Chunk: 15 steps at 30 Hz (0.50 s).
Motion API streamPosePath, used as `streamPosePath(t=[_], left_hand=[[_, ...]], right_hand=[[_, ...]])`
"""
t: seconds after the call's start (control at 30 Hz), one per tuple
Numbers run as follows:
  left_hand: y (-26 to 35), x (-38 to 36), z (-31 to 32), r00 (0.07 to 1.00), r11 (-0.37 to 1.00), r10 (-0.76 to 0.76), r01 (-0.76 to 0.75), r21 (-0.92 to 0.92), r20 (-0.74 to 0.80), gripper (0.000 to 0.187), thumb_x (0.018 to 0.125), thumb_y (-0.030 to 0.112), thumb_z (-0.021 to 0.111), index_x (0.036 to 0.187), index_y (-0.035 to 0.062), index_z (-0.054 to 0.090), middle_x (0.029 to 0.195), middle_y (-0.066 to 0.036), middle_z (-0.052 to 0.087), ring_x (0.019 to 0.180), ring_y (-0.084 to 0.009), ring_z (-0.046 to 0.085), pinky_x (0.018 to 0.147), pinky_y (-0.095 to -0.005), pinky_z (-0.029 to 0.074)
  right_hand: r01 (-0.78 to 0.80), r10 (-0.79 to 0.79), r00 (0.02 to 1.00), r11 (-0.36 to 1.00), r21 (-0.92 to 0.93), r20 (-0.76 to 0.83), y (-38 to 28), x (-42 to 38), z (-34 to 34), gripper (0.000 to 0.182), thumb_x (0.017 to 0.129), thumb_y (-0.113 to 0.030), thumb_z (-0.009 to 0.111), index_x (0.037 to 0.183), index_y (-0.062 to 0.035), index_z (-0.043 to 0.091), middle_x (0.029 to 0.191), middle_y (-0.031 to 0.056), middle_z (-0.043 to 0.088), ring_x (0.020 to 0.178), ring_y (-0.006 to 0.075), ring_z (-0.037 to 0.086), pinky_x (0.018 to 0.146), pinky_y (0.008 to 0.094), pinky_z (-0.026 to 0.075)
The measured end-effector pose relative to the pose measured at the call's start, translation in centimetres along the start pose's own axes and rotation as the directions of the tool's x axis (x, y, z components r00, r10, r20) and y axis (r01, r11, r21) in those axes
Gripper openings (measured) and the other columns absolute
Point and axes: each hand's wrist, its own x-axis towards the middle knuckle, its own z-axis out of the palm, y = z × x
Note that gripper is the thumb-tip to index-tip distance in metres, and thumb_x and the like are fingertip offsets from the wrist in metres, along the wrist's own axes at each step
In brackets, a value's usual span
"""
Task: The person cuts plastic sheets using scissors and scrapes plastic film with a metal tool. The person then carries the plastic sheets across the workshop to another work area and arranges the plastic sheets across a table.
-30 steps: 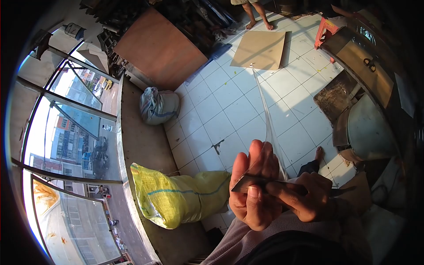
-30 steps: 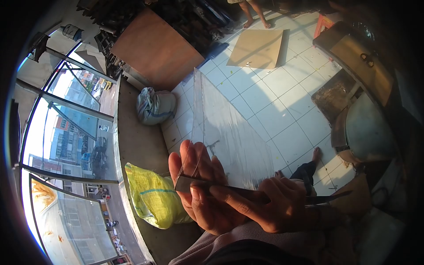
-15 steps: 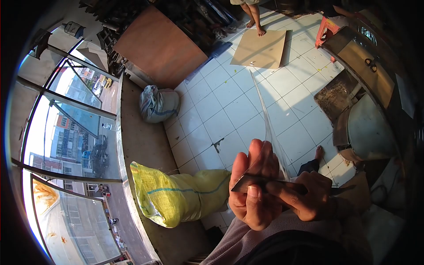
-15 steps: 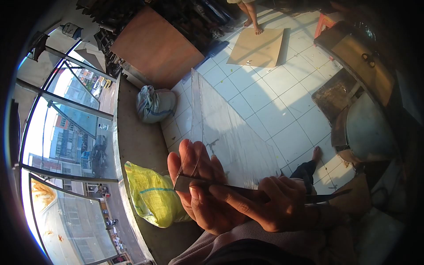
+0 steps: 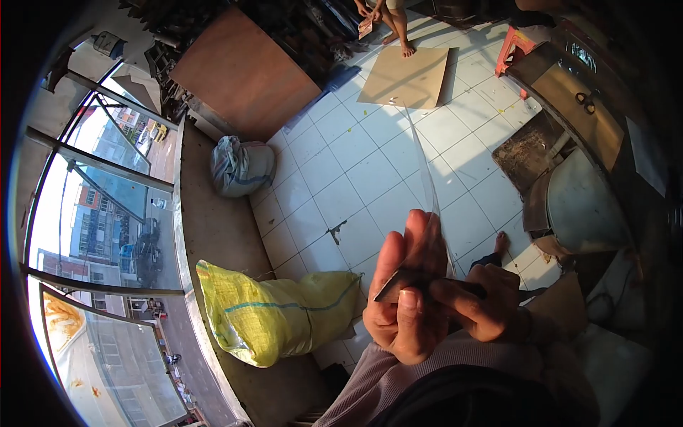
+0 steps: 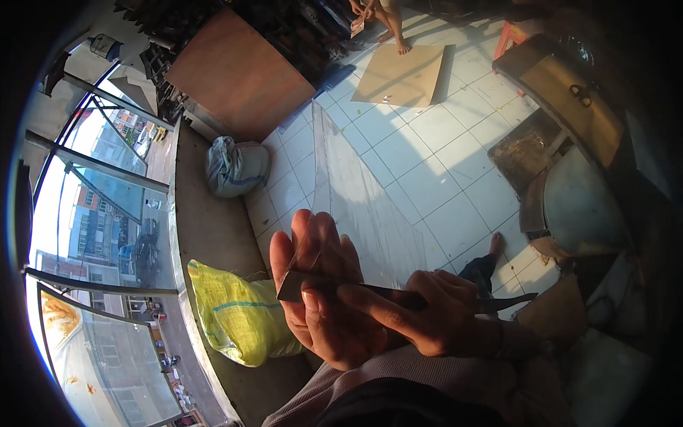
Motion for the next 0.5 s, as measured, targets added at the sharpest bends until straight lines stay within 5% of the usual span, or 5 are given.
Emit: streamPosePath(t=[0.07,0.5], left_hand=[[0.07,-0.27,0.39,0.999,0.992,-0.014,0.02,0.128,-0.047,0.05,0.09,0.008,0.036,0.133,-0.0041,0.014,0.135,-0.028,0.02,0.126,-0.0359,0.024,0.101,-0.0438,0.029],[0.5,-0.48,0.78,0.999,0.996,-0.006,0.009,0.084,-0.043,0.048,0.09,0.006,0.032,0.132,-0.0063,0.012,0.136,-0.029,0.017,0.126,-0.0376,0.021,0.103,-0.0458,0.022]], right_hand=[[0.007,-0.007,1.0,1.0,0.017,-0.007,0.26,-0.3,0.04,0.031,0.071,-0.014,0.066,0.101,-0.0106,0.058,0.056,-0.0012,0.04,0.043,0.0109,0.04,0.042,0.024,0.035],[0.022,-0.02,0.999,0.999,-0.05,0.047,-0.28,-0.25,-0.76,0.029,0.07,-0.016,0.067,0.098,-0.011,0.06,0.057,-0.0027,0.043,0.044,0.0101,0.04,0.043,0.0226,0.035]])
